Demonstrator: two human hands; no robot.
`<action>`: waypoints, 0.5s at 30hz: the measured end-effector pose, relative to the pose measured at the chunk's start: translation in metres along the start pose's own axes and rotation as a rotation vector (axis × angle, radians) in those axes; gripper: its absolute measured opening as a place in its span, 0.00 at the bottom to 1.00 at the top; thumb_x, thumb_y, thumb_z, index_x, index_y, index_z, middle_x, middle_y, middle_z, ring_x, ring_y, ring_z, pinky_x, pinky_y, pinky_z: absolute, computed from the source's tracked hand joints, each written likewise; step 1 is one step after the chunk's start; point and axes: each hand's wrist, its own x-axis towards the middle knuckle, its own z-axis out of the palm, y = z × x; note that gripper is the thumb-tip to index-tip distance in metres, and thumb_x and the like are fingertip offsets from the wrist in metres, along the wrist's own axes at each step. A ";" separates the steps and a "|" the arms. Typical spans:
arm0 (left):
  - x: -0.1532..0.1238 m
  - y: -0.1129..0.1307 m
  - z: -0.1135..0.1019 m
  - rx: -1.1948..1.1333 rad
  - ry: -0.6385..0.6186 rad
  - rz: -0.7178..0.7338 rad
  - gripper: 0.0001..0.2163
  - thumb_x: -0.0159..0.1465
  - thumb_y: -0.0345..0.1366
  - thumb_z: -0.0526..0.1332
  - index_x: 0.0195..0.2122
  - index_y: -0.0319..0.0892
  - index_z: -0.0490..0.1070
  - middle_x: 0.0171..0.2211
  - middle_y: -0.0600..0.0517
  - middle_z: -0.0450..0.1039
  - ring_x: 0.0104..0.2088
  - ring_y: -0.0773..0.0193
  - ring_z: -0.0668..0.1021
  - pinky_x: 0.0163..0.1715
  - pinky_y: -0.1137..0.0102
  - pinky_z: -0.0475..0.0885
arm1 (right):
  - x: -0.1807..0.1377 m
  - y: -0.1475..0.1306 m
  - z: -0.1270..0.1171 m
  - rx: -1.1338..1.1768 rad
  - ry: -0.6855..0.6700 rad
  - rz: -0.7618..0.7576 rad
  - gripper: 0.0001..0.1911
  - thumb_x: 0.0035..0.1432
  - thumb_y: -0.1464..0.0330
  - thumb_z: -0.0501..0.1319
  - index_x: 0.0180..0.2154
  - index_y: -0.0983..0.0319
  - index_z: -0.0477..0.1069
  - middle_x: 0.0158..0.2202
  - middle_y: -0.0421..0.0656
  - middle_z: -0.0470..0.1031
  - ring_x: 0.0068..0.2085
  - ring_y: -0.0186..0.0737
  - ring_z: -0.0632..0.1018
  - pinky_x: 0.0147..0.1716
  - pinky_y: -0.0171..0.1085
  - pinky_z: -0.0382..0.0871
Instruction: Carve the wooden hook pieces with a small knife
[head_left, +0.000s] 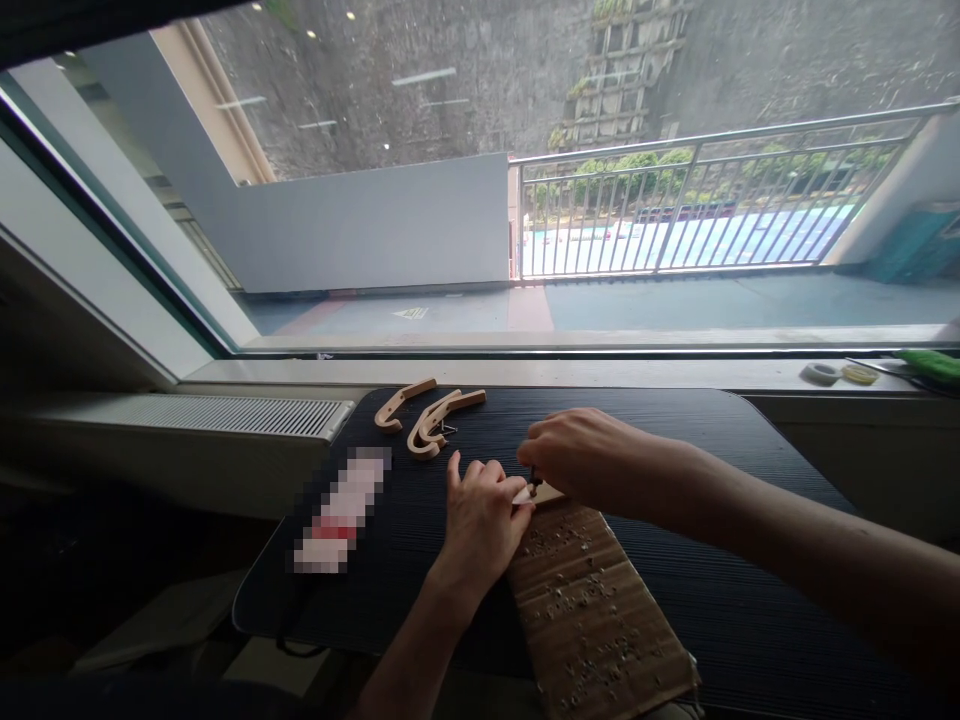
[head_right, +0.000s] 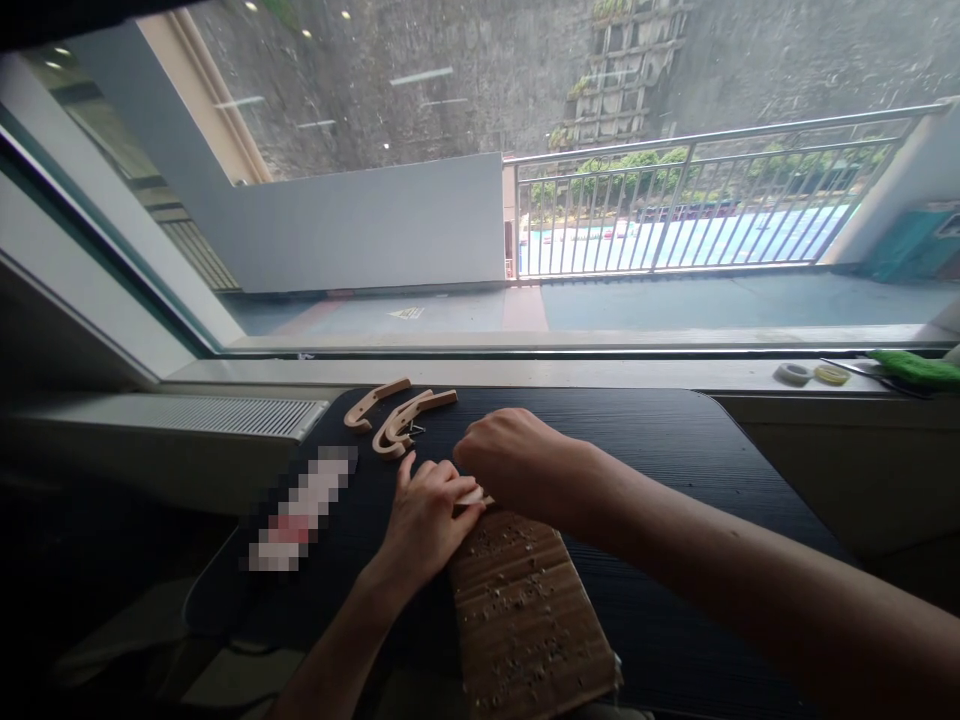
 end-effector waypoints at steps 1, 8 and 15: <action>0.000 0.000 0.000 0.000 0.002 0.001 0.04 0.57 0.40 0.61 0.33 0.50 0.73 0.32 0.54 0.67 0.39 0.61 0.69 0.57 0.50 0.45 | 0.000 0.000 0.001 -0.006 -0.003 0.009 0.05 0.52 0.78 0.58 0.28 0.64 0.71 0.26 0.41 0.72 0.27 0.33 0.70 0.23 0.33 0.53; 0.001 0.001 -0.001 -0.005 -0.013 -0.009 0.05 0.58 0.40 0.60 0.33 0.49 0.73 0.32 0.54 0.68 0.39 0.61 0.69 0.57 0.50 0.44 | 0.005 -0.006 -0.006 -0.042 -0.059 0.061 0.05 0.55 0.75 0.58 0.27 0.66 0.70 0.25 0.42 0.72 0.25 0.33 0.71 0.20 0.34 0.52; -0.002 0.001 -0.002 -0.025 -0.006 -0.012 0.05 0.58 0.40 0.60 0.34 0.49 0.74 0.34 0.53 0.70 0.41 0.60 0.69 0.58 0.50 0.42 | 0.016 -0.016 -0.001 -0.090 -0.016 0.141 0.08 0.58 0.71 0.57 0.29 0.68 0.70 0.23 0.46 0.73 0.24 0.35 0.73 0.19 0.35 0.51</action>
